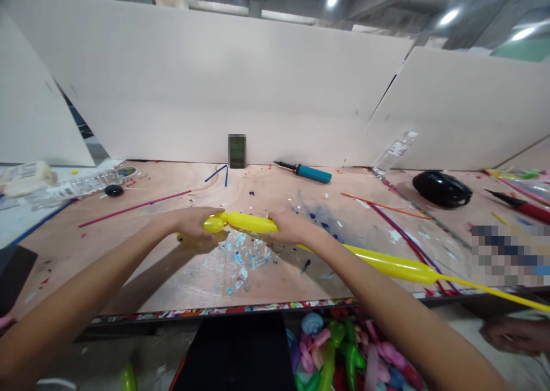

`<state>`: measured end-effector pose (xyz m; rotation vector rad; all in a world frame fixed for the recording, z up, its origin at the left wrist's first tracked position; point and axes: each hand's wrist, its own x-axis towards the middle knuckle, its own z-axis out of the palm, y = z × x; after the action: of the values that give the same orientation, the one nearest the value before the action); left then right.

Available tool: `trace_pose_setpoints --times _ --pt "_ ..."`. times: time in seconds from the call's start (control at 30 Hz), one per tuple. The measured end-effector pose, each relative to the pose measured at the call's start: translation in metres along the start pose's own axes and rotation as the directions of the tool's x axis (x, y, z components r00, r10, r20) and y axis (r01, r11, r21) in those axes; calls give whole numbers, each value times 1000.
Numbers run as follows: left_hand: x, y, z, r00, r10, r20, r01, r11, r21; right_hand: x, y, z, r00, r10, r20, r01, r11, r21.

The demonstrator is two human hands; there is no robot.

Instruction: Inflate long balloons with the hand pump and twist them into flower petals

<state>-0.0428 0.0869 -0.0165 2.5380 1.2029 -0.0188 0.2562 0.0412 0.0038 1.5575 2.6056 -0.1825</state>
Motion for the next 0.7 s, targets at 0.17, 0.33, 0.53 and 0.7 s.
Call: trace_pose_setpoints --times 0.17,0.33,0.53,0.7 --pt "11 16 17 999 -33 -22 35 992 119 3 -3 7 998 9 -59 -5 997 71" --pt "7 30 21 973 38 -227 5 983 185 -6 5 7 989 84 -118 -72 992 106" --pt "-4 52 7 893 228 -388 -103 943 316 -6 -2 5 996 18 -90 6 966 257" --pt "-9 65 -7 780 419 -466 -204 873 443 -6 -25 -17 988 -49 -144 117 854 507"
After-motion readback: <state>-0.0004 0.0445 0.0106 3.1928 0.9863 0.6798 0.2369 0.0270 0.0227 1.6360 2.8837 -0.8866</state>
